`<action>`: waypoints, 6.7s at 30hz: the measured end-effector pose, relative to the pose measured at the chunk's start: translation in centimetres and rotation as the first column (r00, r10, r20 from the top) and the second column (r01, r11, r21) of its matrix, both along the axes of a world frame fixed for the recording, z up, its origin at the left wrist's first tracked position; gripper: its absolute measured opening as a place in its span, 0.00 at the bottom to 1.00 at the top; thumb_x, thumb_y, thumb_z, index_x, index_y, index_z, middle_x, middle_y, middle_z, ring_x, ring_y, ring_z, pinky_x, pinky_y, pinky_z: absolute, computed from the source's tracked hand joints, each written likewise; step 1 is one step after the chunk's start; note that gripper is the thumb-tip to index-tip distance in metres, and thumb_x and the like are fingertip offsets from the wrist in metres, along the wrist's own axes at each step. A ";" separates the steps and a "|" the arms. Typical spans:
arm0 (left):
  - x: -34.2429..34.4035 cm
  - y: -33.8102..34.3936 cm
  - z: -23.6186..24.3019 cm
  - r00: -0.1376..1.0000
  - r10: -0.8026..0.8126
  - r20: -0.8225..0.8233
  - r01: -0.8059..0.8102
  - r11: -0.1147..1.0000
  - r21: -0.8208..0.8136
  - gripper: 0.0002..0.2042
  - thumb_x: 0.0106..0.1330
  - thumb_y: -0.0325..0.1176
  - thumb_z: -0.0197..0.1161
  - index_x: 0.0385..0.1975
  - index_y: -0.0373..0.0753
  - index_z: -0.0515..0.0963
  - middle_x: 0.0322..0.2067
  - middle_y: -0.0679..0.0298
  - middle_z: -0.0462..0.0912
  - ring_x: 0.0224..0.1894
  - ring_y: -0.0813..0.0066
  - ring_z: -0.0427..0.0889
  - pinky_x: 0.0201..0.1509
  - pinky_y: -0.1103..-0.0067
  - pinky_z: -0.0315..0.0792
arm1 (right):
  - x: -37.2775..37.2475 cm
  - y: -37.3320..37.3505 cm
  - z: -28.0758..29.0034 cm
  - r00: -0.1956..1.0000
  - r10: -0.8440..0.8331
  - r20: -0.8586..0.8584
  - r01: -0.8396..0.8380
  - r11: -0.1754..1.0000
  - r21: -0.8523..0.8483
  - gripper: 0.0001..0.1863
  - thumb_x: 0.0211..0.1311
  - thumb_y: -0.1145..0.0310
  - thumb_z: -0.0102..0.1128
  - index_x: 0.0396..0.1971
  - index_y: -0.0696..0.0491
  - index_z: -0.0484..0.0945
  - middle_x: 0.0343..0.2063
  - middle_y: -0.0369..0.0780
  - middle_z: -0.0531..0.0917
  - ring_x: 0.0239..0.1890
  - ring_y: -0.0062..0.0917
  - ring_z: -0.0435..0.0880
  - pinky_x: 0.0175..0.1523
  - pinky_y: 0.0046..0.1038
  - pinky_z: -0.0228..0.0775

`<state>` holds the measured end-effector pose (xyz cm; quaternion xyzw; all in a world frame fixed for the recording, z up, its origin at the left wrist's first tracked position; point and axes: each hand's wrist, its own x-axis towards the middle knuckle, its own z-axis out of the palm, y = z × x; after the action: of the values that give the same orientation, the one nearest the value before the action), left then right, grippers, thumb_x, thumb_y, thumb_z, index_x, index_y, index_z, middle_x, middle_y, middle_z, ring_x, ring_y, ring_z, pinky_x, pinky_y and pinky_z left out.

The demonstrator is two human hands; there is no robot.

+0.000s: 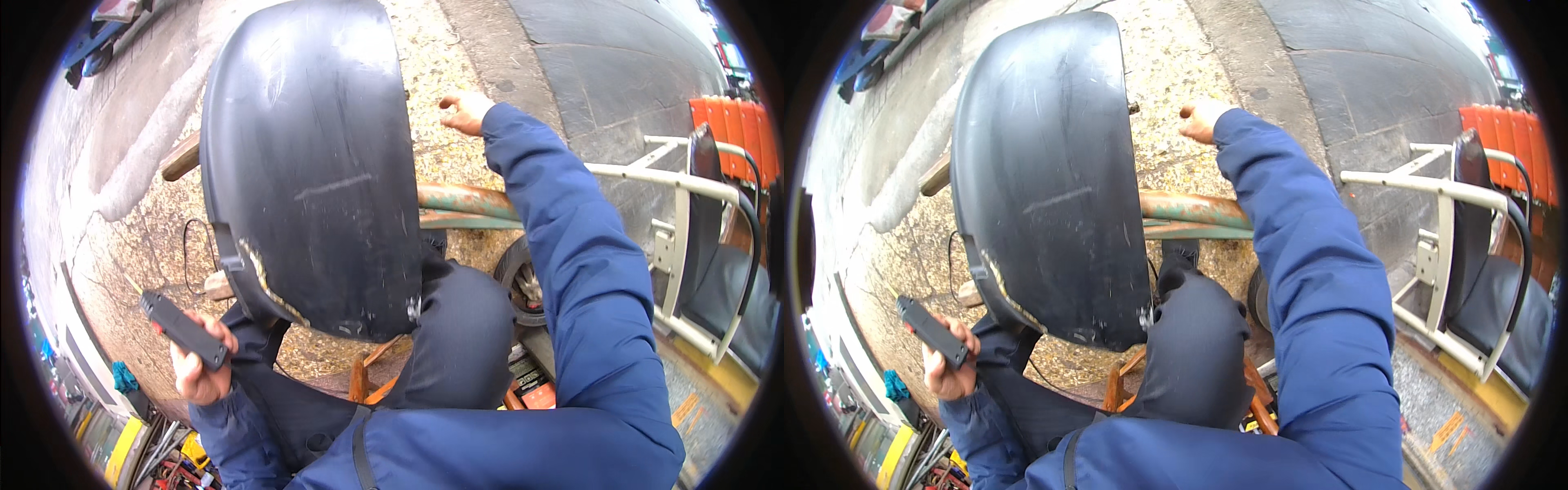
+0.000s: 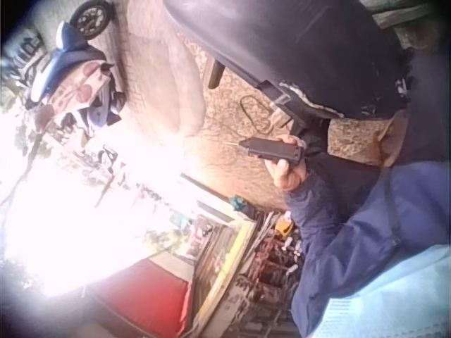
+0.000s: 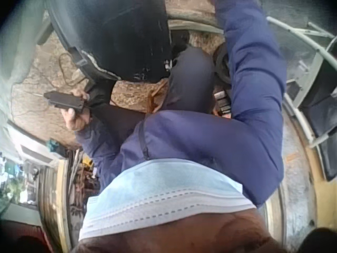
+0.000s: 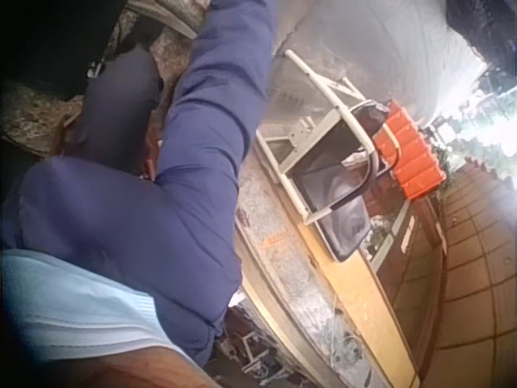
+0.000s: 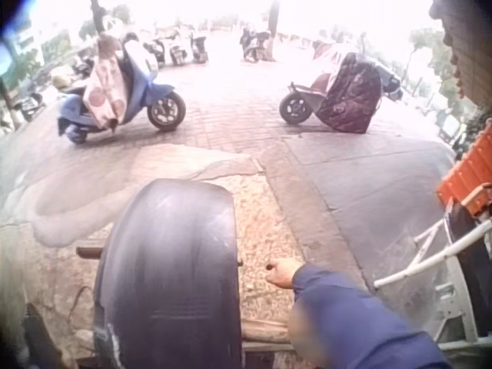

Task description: The person uses a soldering iron to melt and fuse a crack in a black plastic motorcycle fender. They hold the fender with one hand and guide the soldering iron along the crack with the other, producing smoke as the plastic melts.

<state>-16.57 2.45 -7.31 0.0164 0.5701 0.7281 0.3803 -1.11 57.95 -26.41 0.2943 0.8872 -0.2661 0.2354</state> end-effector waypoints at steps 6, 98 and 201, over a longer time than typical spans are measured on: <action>1.4 1.9 -0.4 0.996 0.070 0.050 -0.065 0.994 -0.085 0.34 0.53 0.41 0.71 0.57 0.32 0.67 0.40 0.49 0.77 0.36 0.59 0.79 0.36 0.67 0.76 | -2.7 -0.9 -10.2 0.903 0.414 0.115 -0.415 0.910 -0.020 0.26 0.58 0.63 0.60 0.58 0.53 0.82 0.51 0.52 0.86 0.54 0.48 0.86 0.60 0.42 0.78; 2.4 -0.2 -9.2 0.837 -0.159 -0.524 -0.358 0.565 -0.743 0.39 0.48 0.48 0.73 0.56 0.21 0.77 0.52 0.37 0.83 0.57 0.48 0.83 0.64 0.65 0.75 | 12.1 -35.9 12.4 0.365 -0.837 -0.407 0.352 0.529 -0.772 0.20 0.65 0.62 0.74 0.48 0.61 0.81 0.37 0.36 0.85 0.37 0.17 0.81 0.45 0.23 0.74; 20.7 -11.1 5.6 0.951 0.252 0.177 -0.307 0.818 0.487 0.20 0.71 0.26 0.59 0.62 0.33 0.74 0.58 0.51 0.82 0.60 0.54 0.82 0.70 0.56 0.73 | 19.9 -44.2 29.6 0.757 -0.240 -0.608 -0.225 0.777 -0.587 0.19 0.69 0.71 0.66 0.55 0.58 0.72 0.31 0.31 0.78 0.28 0.12 0.72 0.35 0.19 0.67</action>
<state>4.11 -8.61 -1.67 -0.0059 0.3332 0.9002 0.2805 18.75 13.73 3.17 0.0903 0.7692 -0.6325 -0.0058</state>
